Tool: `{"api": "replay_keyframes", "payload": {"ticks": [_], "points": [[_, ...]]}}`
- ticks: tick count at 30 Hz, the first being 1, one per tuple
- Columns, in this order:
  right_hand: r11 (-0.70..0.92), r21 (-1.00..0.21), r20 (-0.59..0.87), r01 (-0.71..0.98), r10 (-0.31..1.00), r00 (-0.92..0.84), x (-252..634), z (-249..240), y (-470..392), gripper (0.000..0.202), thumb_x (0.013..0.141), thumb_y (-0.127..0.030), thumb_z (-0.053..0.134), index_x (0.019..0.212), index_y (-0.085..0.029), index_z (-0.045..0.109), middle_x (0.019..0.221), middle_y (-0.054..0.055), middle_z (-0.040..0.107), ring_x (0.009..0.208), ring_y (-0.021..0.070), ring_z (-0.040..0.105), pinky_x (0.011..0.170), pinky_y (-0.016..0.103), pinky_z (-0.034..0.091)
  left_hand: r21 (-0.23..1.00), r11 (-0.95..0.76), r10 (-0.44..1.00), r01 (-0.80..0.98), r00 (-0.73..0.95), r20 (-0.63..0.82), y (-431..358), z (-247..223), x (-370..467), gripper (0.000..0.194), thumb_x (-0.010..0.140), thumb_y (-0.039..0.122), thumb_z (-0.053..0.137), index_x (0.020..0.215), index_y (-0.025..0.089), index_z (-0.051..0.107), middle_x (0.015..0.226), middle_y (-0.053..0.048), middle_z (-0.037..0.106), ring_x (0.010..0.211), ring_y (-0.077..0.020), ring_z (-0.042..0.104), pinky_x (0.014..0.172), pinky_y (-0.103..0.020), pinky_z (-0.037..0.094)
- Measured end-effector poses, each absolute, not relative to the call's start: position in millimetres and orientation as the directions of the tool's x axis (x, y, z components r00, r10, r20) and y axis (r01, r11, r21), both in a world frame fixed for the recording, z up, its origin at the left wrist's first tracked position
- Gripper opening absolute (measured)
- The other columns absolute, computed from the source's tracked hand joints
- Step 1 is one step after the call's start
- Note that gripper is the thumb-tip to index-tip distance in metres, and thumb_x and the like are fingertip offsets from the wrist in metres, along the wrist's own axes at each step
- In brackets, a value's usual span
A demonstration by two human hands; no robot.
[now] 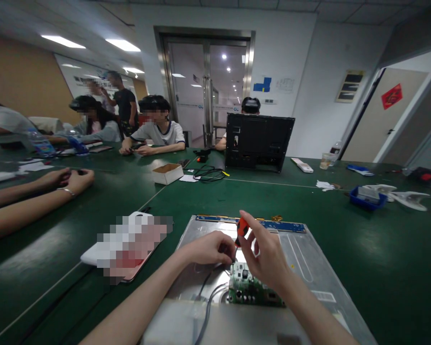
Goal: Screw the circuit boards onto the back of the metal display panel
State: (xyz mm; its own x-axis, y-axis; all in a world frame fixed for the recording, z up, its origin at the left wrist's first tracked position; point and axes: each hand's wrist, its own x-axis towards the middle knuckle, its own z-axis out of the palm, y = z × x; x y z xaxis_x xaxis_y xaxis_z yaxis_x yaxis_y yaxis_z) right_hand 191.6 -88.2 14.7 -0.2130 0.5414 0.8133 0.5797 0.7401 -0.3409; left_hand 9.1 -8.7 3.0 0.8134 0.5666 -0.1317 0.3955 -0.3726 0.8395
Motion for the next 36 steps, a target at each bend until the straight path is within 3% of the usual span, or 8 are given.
{"api": "replay_keyframes", "payload": {"ticks": [8, 14, 21, 28, 36], "points": [[0.722, -0.289, 0.840, 0.628, 0.506, -0.195, 192.8, 15.8, -86.8, 0.036, 0.099, -0.027, 0.055, 0.134, -0.024, 0.047, 0.089, 0.002, 0.065, 0.049, 0.0094, 0.049, 0.044, 0.022, 0.041, 0.825, -0.379, 0.577, 0.419, 0.804, -0.143, -9.3, 6.7, 9.3, 0.003, 0.069, 0.015, 0.068, 0.072, 0.016, 0.068, 0.064, 0.004, 0.058, 0.062, -0.0135, 0.053, 0.062, -0.024, 0.041], [0.742, -0.332, 0.811, 0.583, 0.540, -0.225, 192.1, 17.4, -90.1, 0.048, 0.099, -0.019, 0.044, 0.147, -0.022, 0.037, 0.090, 0.004, 0.066, 0.052, 0.0103, 0.054, 0.046, 0.022, 0.044, 0.844, -0.352, 0.569, 0.404, 0.809, -0.150, -9.8, 3.5, 9.3, 0.010, 0.068, 0.015, 0.068, 0.078, 0.015, 0.070, 0.068, 0.002, 0.061, 0.063, -0.0139, 0.054, 0.062, -0.024, 0.040], [0.723, -0.296, 0.841, 0.624, 0.507, -0.188, 192.5, 15.7, -86.4, 0.037, 0.098, -0.027, 0.055, 0.135, -0.025, 0.048, 0.089, 0.002, 0.065, 0.050, 0.0095, 0.050, 0.043, 0.022, 0.041, 0.841, -0.354, 0.582, 0.409, 0.800, -0.145, -11.4, 6.5, 10.2, 0.006, 0.068, 0.013, 0.067, 0.072, 0.016, 0.066, 0.062, 0.004, 0.056, 0.061, -0.0130, 0.052, 0.061, -0.024, 0.040], [0.730, -0.324, 0.814, 0.602, 0.539, -0.217, 191.4, 18.6, -91.1, 0.049, 0.098, -0.019, 0.044, 0.147, -0.022, 0.037, 0.091, 0.004, 0.066, 0.052, 0.0104, 0.054, 0.046, 0.023, 0.045, 0.826, -0.388, 0.574, 0.409, 0.808, -0.131, -10.6, 7.2, 10.0, 0.007, 0.070, 0.015, 0.069, 0.077, 0.016, 0.070, 0.067, 0.002, 0.061, 0.063, -0.0131, 0.053, 0.061, -0.022, 0.040], [0.701, -0.278, 0.833, 0.656, 0.516, -0.199, 192.3, 19.2, -89.4, 0.036, 0.097, -0.025, 0.056, 0.132, -0.025, 0.049, 0.091, 0.002, 0.065, 0.051, 0.0095, 0.053, 0.046, 0.022, 0.043, 0.828, -0.391, 0.564, 0.401, 0.816, -0.129, -10.4, 6.8, 10.0, 0.004, 0.068, 0.013, 0.065, 0.071, 0.016, 0.065, 0.063, 0.004, 0.057, 0.062, -0.0129, 0.053, 0.058, -0.022, 0.040]]}}
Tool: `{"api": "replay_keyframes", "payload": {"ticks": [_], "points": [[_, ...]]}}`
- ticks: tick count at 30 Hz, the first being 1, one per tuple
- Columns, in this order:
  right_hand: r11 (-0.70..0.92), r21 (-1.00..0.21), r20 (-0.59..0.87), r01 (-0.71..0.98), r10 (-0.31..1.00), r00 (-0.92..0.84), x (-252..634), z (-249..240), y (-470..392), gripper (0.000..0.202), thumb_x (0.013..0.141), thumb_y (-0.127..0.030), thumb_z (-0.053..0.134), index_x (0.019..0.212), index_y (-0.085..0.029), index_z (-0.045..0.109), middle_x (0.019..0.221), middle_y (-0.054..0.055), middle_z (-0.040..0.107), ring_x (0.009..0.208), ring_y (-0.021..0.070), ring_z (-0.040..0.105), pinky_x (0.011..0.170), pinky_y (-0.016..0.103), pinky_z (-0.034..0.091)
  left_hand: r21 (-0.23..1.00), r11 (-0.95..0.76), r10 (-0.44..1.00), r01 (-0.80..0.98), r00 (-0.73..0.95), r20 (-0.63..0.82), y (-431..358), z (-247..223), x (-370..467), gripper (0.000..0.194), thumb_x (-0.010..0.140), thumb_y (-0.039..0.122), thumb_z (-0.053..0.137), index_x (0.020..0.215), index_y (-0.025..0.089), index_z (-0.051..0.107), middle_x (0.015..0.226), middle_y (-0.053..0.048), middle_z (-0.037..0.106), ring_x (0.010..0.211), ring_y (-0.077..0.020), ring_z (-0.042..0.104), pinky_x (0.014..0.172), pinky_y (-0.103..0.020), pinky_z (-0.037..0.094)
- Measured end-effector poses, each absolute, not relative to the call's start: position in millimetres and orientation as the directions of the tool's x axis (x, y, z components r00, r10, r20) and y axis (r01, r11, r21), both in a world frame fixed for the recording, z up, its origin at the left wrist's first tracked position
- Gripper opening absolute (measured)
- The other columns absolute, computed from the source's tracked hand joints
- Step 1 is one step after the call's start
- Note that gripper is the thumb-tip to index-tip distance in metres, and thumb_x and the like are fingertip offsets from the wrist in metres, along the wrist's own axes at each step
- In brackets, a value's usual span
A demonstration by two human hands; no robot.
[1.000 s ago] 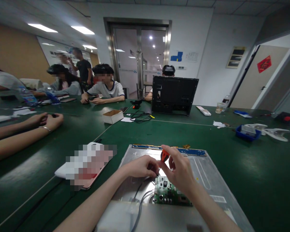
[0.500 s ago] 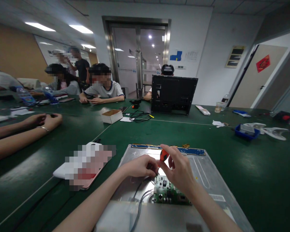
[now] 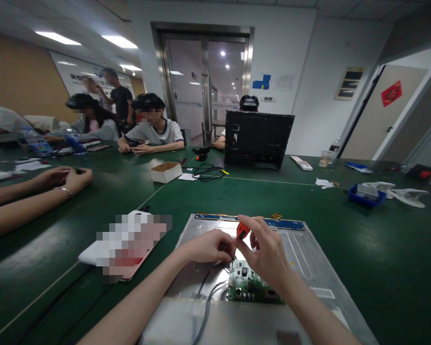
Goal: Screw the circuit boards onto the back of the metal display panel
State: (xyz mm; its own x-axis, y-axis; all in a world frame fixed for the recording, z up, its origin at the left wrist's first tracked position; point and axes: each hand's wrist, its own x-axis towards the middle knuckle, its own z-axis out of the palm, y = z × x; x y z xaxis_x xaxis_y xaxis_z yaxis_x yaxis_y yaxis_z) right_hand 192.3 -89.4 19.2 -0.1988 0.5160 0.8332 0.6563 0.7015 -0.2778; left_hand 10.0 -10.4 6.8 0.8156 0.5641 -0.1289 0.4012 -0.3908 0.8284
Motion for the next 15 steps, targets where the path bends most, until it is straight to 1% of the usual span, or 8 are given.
{"api": "replay_keyframes", "payload": {"ticks": [3, 6, 9, 12, 15], "points": [[0.713, -0.315, 0.814, 0.627, 0.543, -0.208, 192.8, 20.7, -91.1, 0.043, 0.097, -0.022, 0.052, 0.139, -0.025, 0.045, 0.100, 0.005, 0.067, 0.056, 0.0104, 0.057, 0.048, 0.022, 0.045, 0.829, -0.387, 0.576, 0.405, 0.808, -0.126, -11.6, 7.9, 10.3, 0.003, 0.069, 0.014, 0.066, 0.072, 0.016, 0.065, 0.066, 0.003, 0.059, 0.063, -0.0134, 0.054, 0.060, -0.023, 0.041], [0.730, -0.348, 0.798, 0.589, 0.560, -0.223, 192.7, 20.6, -91.7, 0.047, 0.098, -0.018, 0.046, 0.144, -0.022, 0.039, 0.101, 0.006, 0.067, 0.057, 0.0106, 0.058, 0.048, 0.022, 0.045, 0.820, -0.395, 0.580, 0.415, 0.804, -0.128, -12.6, 9.5, 10.5, 0.005, 0.070, 0.015, 0.067, 0.074, 0.016, 0.067, 0.069, 0.002, 0.061, 0.064, -0.0137, 0.054, 0.062, -0.023, 0.041], [0.709, -0.349, 0.804, 0.613, 0.562, -0.192, 192.6, 19.2, -90.2, 0.040, 0.098, -0.021, 0.050, 0.137, -0.024, 0.045, 0.096, 0.004, 0.065, 0.054, 0.0093, 0.054, 0.046, 0.021, 0.043, 0.810, -0.394, 0.584, 0.435, 0.799, -0.145, -12.5, 9.5, 10.6, 0.005, 0.069, 0.013, 0.067, 0.073, 0.016, 0.068, 0.067, 0.003, 0.060, 0.062, -0.0131, 0.053, 0.063, -0.024, 0.041], [0.683, -0.303, 0.821, 0.664, 0.541, -0.181, 193.3, 18.6, -88.9, 0.034, 0.097, -0.025, 0.055, 0.131, -0.024, 0.051, 0.089, 0.001, 0.064, 0.051, 0.0090, 0.052, 0.047, 0.022, 0.043, 0.817, -0.382, 0.588, 0.433, 0.795, -0.147, -11.9, 7.6, 10.5, 0.006, 0.070, 0.011, 0.065, 0.074, 0.016, 0.067, 0.064, 0.003, 0.058, 0.062, -0.0129, 0.052, 0.062, -0.024, 0.041], [0.681, -0.294, 0.814, 0.671, 0.547, -0.198, 194.3, 19.9, -89.1, 0.037, 0.097, -0.027, 0.055, 0.134, -0.023, 0.050, 0.094, 0.004, 0.066, 0.055, 0.0102, 0.056, 0.048, 0.022, 0.044, 0.831, -0.376, 0.584, 0.410, 0.801, -0.131, -11.5, 5.7, 10.3, 0.007, 0.071, 0.011, 0.065, 0.075, 0.016, 0.068, 0.065, 0.003, 0.060, 0.063, -0.0133, 0.054, 0.063, -0.024, 0.042]]}}
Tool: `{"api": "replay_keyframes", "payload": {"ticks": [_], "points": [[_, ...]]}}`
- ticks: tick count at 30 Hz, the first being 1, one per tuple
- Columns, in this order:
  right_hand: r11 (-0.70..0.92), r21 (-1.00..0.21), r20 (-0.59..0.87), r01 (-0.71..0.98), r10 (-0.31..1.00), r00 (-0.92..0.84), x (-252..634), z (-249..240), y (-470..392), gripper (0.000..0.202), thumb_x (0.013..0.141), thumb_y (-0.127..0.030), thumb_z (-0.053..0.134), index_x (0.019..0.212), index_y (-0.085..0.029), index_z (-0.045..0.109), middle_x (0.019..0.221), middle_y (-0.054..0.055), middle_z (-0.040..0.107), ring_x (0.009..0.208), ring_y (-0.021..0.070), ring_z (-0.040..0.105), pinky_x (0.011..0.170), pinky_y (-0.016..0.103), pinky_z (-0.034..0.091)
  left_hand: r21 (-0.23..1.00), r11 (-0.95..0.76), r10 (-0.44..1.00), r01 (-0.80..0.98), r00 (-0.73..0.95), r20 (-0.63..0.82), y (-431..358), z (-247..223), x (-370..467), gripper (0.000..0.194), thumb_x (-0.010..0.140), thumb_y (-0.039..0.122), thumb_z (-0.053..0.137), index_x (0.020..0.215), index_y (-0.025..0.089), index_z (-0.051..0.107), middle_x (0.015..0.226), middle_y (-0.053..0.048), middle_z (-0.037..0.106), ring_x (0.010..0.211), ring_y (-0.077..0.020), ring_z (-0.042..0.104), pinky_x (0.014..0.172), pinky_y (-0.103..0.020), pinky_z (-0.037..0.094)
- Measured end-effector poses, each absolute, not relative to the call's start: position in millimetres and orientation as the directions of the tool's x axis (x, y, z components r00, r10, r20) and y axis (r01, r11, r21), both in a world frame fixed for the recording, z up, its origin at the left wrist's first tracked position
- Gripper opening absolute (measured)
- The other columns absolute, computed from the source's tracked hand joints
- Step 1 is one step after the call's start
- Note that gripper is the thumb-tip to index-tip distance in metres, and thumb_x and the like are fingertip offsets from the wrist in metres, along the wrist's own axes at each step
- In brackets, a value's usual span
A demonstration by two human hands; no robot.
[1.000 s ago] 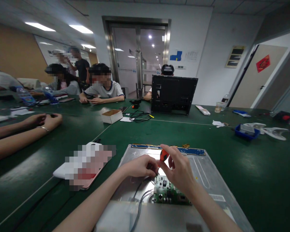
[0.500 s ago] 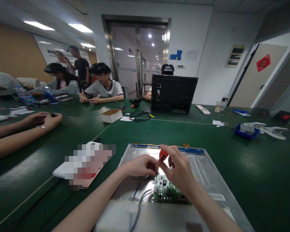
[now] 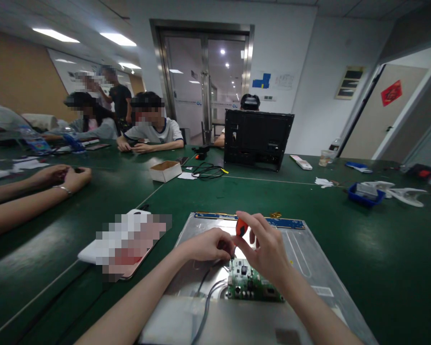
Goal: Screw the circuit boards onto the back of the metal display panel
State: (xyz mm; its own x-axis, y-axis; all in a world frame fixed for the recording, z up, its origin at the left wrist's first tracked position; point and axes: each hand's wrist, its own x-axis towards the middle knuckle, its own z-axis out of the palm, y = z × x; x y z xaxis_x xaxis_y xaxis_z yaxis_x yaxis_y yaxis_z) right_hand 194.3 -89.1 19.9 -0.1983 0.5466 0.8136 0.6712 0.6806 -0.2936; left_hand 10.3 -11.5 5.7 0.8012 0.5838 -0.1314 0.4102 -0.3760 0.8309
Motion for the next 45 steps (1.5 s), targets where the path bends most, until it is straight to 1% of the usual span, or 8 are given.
{"api": "replay_keyframes", "payload": {"ticks": [4, 10, 13, 18, 28, 33, 37, 45], "points": [[0.688, -0.319, 0.789, 0.653, 0.574, -0.219, 195, 26, -88, 0.043, 0.096, -0.020, 0.048, 0.139, -0.020, 0.044, 0.100, 0.008, 0.069, 0.060, 0.0127, 0.060, 0.052, 0.024, 0.047, 0.829, -0.401, 0.570, 0.390, 0.814, -0.107, -11, 6, 11, 0.007, 0.069, 0.010, 0.065, 0.072, 0.016, 0.067, 0.066, 0.003, 0.062, 0.063, -0.0132, 0.054, 0.063, -0.023, 0.043], [0.555, -0.252, 0.650, 0.793, 0.704, -0.286, 193, 59, -84, 0.019, 0.087, -0.023, 0.059, 0.105, -0.020, 0.056, 0.082, 0.002, 0.070, 0.059, 0.0142, 0.060, 0.056, 0.025, 0.038, 0.799, -0.429, 0.576, 0.422, 0.809, -0.118, -9, 5, 11, 0.008, 0.068, 0.011, 0.065, 0.072, 0.017, 0.069, 0.067, 0.002, 0.064, 0.065, -0.0139, 0.056, 0.061, -0.022, 0.043], [0.406, -0.132, 0.452, 0.904, 0.837, -0.310, 189, 82, -83, 0.015, 0.087, -0.035, 0.068, 0.090, -0.022, 0.060, 0.073, 0.001, 0.070, 0.063, 0.0181, 0.065, 0.054, 0.026, 0.031, 0.805, -0.419, 0.571, 0.421, 0.811, -0.127, -8, 4, 11, 0.012, 0.068, 0.012, 0.063, 0.075, 0.017, 0.072, 0.069, 0.001, 0.066, 0.067, -0.0149, 0.058, 0.061, -0.022, 0.044], [0.299, 0.018, 0.310, 0.954, 0.906, -0.290, 177, 106, -83, 0.043, 0.091, -0.060, 0.061, 0.075, -0.021, 0.066, 0.069, 0.009, 0.071, 0.067, 0.0250, 0.069, 0.054, 0.029, 0.030, 0.777, -0.400, 0.611, 0.487, 0.773, -0.170, -12, 8, 9, 0.011, 0.068, 0.014, 0.065, 0.076, 0.018, 0.071, 0.069, 0.002, 0.064, 0.065, -0.0145, 0.057, 0.060, -0.022, 0.043], [0.498, -0.204, 0.269, 0.843, 0.856, -0.441, 184, 109, -85, 0.009, 0.080, -0.018, 0.069, 0.088, -0.019, 0.066, 0.085, 0.002, 0.073, 0.072, 0.0162, 0.062, 0.056, 0.028, 0.028, 0.808, -0.438, 0.564, 0.393, 0.820, -0.093, -9, 2, 9, 0.010, 0.068, 0.014, 0.064, 0.074, 0.016, 0.072, 0.065, 0.002, 0.064, 0.062, -0.0143, 0.055, 0.056, -0.022, 0.041], [0.435, -0.095, 0.281, 0.895, 0.875, -0.395, 186, 106, -77, 0.006, 0.088, -0.027, 0.069, 0.090, -0.022, 0.067, 0.078, 0.003, 0.073, 0.066, 0.0173, 0.062, 0.054, 0.028, 0.022, 0.804, -0.417, 0.590, 0.424, 0.799, -0.116, -12, 7, 9, 0.010, 0.067, 0.014, 0.064, 0.074, 0.017, 0.071, 0.063, 0.003, 0.060, 0.060, -0.0133, 0.053, 0.057, -0.022, 0.039], [0.388, -0.011, 0.270, 0.921, 0.888, -0.371, 186, 106, -77, 0.030, 0.092, -0.049, 0.065, 0.080, -0.022, 0.068, 0.069, 0.005, 0.069, 0.062, 0.0188, 0.062, 0.054, 0.029, 0.022, 0.797, -0.409, 0.591, 0.443, 0.795, -0.138, -12, 8, 10, 0.011, 0.068, 0.014, 0.065, 0.076, 0.018, 0.071, 0.063, 0.003, 0.060, 0.062, -0.0137, 0.054, 0.060, -0.023, 0.040], [0.548, -0.185, 0.252, 0.815, 0.828, -0.500, 190, 109, -84, 0.022, 0.078, -0.013, 0.065, 0.098, -0.019, 0.061, 0.086, 0.002, 0.071, 0.066, 0.0135, 0.056, 0.053, 0.027, 0.024, 0.808, -0.420, 0.564, 0.413, 0.816, -0.124, -8, 3, 10, 0.009, 0.065, 0.013, 0.064, 0.072, 0.016, 0.069, 0.068, 0.001, 0.064, 0.064, -0.0151, 0.056, 0.060, -0.023, 0.041]]}}
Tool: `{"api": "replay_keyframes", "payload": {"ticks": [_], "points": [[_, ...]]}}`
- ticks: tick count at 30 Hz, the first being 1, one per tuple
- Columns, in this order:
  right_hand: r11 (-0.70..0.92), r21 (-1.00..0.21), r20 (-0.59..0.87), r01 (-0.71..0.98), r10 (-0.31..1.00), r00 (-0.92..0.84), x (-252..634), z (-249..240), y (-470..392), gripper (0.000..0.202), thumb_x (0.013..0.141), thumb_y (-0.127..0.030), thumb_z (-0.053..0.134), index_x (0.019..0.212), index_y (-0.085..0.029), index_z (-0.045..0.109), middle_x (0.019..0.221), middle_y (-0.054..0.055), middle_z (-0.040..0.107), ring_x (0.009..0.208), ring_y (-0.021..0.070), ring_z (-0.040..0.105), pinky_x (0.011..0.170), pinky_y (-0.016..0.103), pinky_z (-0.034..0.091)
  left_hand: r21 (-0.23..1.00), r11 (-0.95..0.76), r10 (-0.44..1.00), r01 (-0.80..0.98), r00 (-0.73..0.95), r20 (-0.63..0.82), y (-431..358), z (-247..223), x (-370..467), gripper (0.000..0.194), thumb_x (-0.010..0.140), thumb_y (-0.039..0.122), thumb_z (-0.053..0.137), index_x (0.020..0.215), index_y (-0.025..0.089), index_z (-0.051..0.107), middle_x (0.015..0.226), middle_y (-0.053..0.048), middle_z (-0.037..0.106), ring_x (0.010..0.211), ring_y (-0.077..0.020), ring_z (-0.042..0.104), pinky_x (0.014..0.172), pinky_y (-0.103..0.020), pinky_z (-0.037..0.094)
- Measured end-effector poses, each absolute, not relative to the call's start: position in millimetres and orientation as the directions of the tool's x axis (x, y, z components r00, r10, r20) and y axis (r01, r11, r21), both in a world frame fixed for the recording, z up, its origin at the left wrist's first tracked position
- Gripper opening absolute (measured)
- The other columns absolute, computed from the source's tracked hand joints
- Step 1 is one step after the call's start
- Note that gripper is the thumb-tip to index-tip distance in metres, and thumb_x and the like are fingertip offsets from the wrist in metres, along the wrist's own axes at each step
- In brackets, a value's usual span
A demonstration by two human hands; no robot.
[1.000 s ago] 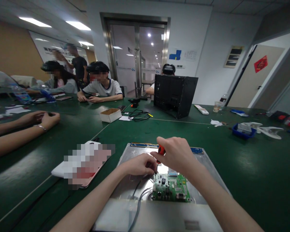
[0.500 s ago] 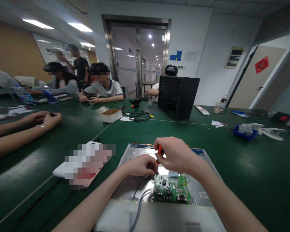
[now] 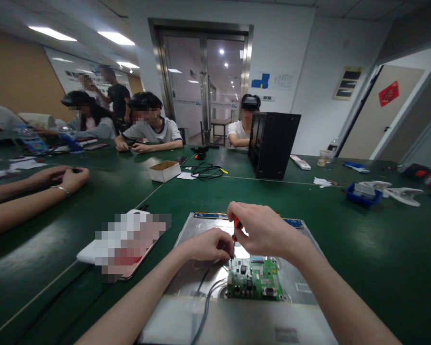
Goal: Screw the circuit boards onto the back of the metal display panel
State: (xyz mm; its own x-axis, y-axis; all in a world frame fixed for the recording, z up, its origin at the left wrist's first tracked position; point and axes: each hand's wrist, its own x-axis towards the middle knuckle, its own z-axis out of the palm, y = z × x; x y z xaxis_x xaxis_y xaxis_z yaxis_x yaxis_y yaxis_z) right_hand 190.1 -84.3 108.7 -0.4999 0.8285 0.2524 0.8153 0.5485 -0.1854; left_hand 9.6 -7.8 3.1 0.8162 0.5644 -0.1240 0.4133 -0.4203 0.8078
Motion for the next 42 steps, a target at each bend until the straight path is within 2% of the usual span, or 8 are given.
{"api": "replay_keyframes", "payload": {"ticks": [4, 8, 14, 18, 25, 31, 35, 42], "points": [[0.494, -0.095, 0.268, 0.864, 0.849, -0.456, 188, 108, -81, 0.009, 0.086, -0.021, 0.067, 0.093, -0.021, 0.063, 0.079, 0.002, 0.070, 0.064, 0.0143, 0.056, 0.052, 0.028, 0.018, 0.822, -0.406, 0.557, 0.400, 0.821, -0.124, -9, 4, 9, 0.008, 0.067, 0.014, 0.063, 0.072, 0.016, 0.069, 0.066, 0.001, 0.063, 0.062, -0.0142, 0.055, 0.059, -0.023, 0.040], [0.445, -0.037, 0.227, 0.895, 0.876, -0.427, 186, 111, -82, 0.026, 0.087, -0.044, 0.071, 0.080, -0.021, 0.065, 0.070, 0.003, 0.067, 0.064, 0.0166, 0.059, 0.053, 0.030, 0.017, 0.848, -0.375, 0.544, 0.375, 0.829, -0.127, -9, 3, 9, 0.014, 0.065, 0.013, 0.062, 0.077, 0.016, 0.070, 0.070, 0.001, 0.066, 0.065, -0.0151, 0.058, 0.062, -0.023, 0.042], [0.515, -0.155, 0.191, 0.843, 0.853, -0.486, 187, 118, -91, 0.012, 0.083, -0.023, 0.064, 0.094, -0.018, 0.061, 0.088, 0.002, 0.070, 0.070, 0.0136, 0.058, 0.054, 0.028, 0.023, 0.828, -0.416, 0.554, 0.375, 0.827, -0.096, -7, 1, 9, 0.007, 0.066, 0.012, 0.062, 0.070, 0.016, 0.066, 0.065, 0.003, 0.061, 0.064, -0.0144, 0.055, 0.062, -0.023, 0.042], [0.494, -0.134, 0.199, 0.859, 0.863, -0.465, 187, 115, -87, 0.016, 0.082, -0.016, 0.061, 0.098, -0.019, 0.059, 0.091, 0.002, 0.070, 0.070, 0.0138, 0.058, 0.053, 0.028, 0.023, 0.820, -0.401, 0.569, 0.409, 0.812, -0.127, -8, 2, 9, 0.009, 0.067, 0.014, 0.063, 0.074, 0.016, 0.069, 0.068, 0.001, 0.064, 0.064, -0.0148, 0.056, 0.060, -0.023, 0.042], [0.400, 0.016, 0.183, 0.917, 0.900, -0.396, 184, 114, -83, 0.030, 0.093, -0.051, 0.063, 0.088, -0.022, 0.066, 0.077, 0.005, 0.072, 0.067, 0.0183, 0.063, 0.053, 0.030, 0.018, 0.816, -0.390, 0.580, 0.427, 0.802, -0.143, -11, 6, 9, 0.010, 0.067, 0.013, 0.064, 0.075, 0.017, 0.068, 0.072, 0.002, 0.066, 0.067, -0.0147, 0.059, 0.065, -0.022, 0.045], [0.373, 0.052, 0.237, 0.926, 0.896, -0.375, 182, 113, -86, 0.043, 0.100, -0.056, 0.048, 0.086, -0.021, 0.069, 0.073, 0.007, 0.071, 0.064, 0.0189, 0.063, 0.053, 0.030, 0.019, 0.785, -0.408, 0.603, 0.466, 0.783, -0.152, -14, 11, 10, 0.009, 0.067, 0.013, 0.066, 0.073, 0.018, 0.067, 0.071, 0.003, 0.064, 0.070, -0.0155, 0.059, 0.066, -0.023, 0.044], [0.357, 0.045, 0.198, 0.933, 0.912, -0.359, 181, 113, -82, 0.044, 0.102, -0.051, 0.045, 0.080, -0.022, 0.070, 0.071, 0.006, 0.071, 0.065, 0.0182, 0.064, 0.053, 0.030, 0.019, 0.793, -0.405, 0.600, 0.455, 0.787, -0.145, -13, 10, 10, 0.008, 0.067, 0.014, 0.066, 0.074, 0.017, 0.070, 0.066, 0.003, 0.061, 0.064, -0.0139, 0.055, 0.061, -0.022, 0.041], [0.440, -0.061, 0.173, 0.896, 0.889, -0.425, 182, 116, -85, 0.011, 0.092, -0.029, 0.060, 0.100, -0.021, 0.062, 0.085, 0.003, 0.073, 0.071, 0.0165, 0.064, 0.054, 0.029, 0.021, 0.817, -0.390, 0.572, 0.425, 0.807, -0.146, -8, 2, 10, 0.010, 0.065, 0.014, 0.064, 0.074, 0.016, 0.068, 0.066, 0.002, 0.062, 0.062, -0.0138, 0.054, 0.057, -0.022, 0.039]]}}
